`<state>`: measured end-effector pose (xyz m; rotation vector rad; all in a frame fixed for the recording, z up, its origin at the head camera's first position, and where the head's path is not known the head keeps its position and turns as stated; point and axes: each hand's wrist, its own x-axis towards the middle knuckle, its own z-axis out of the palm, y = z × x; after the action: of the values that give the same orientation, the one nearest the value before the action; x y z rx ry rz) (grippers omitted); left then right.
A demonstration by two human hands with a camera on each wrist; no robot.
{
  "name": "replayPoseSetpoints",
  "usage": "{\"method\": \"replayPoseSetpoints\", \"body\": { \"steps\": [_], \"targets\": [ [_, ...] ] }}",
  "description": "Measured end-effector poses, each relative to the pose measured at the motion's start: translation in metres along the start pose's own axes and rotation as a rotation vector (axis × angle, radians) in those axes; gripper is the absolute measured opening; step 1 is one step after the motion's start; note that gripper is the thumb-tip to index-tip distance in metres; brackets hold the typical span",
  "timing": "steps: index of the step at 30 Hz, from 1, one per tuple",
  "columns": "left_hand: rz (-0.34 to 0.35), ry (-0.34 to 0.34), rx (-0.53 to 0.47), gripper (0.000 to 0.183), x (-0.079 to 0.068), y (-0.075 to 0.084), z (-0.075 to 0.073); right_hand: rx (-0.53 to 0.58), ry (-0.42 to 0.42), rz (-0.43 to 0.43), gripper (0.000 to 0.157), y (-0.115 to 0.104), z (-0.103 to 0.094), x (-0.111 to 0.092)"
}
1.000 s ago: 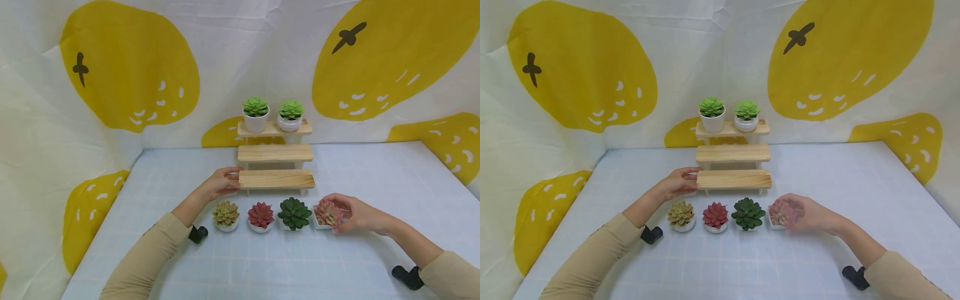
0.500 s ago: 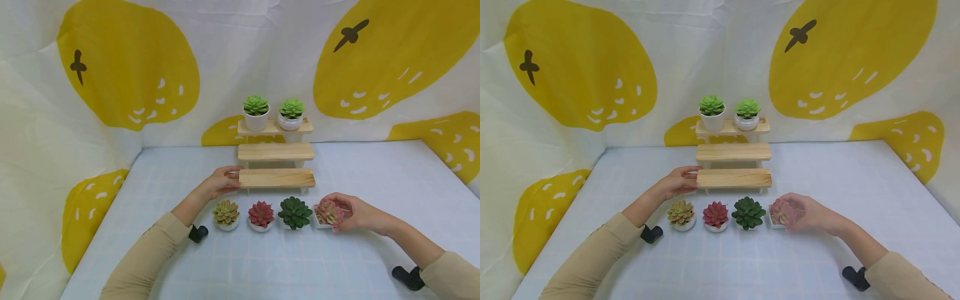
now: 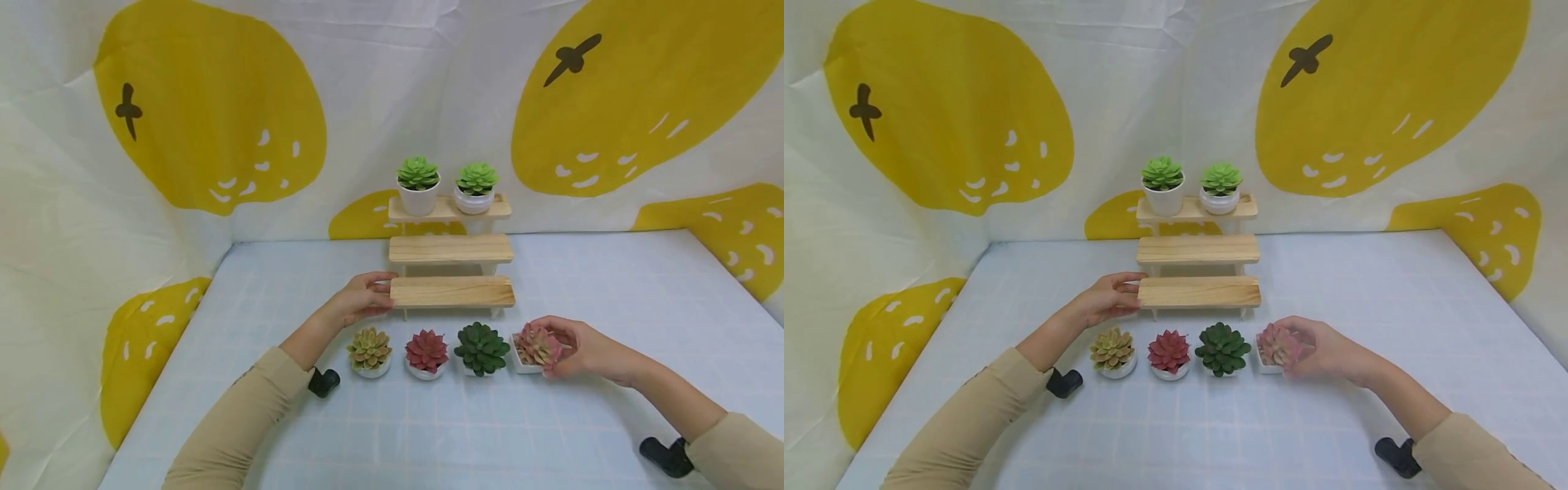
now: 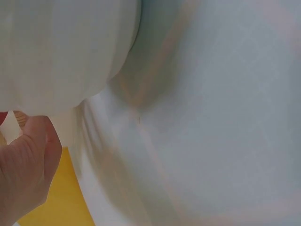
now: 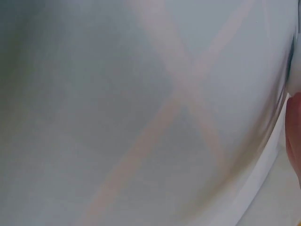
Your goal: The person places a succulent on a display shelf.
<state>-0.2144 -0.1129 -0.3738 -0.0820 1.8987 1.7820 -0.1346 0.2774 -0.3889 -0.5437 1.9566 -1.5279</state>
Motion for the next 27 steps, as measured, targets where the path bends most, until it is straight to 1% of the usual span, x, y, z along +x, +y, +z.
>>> {"method": "replayPoseSetpoints", "body": {
  "steps": [8, 15, 22, 27],
  "targets": [
    [-0.008, 0.005, -0.010, 0.059, 0.000, 0.000, -0.001, 0.006, 0.041, 0.024, 0.060, -0.007, -0.001, -0.002],
    [-0.010, 0.012, -0.011, 0.059, 0.002, -0.001, 0.000, -0.044, 0.098, 0.025, 0.060, -0.014, -0.003, -0.003],
    [-0.006, 0.017, -0.010, 0.059, 0.002, -0.001, 0.000, -0.043, 0.109, 0.041, 0.061, -0.021, -0.006, -0.002],
    [-0.001, 0.010, -0.015, 0.059, 0.002, -0.002, 0.000, -0.073, 0.138, 0.036, 0.059, -0.030, -0.009, -0.001]
  ]
}}
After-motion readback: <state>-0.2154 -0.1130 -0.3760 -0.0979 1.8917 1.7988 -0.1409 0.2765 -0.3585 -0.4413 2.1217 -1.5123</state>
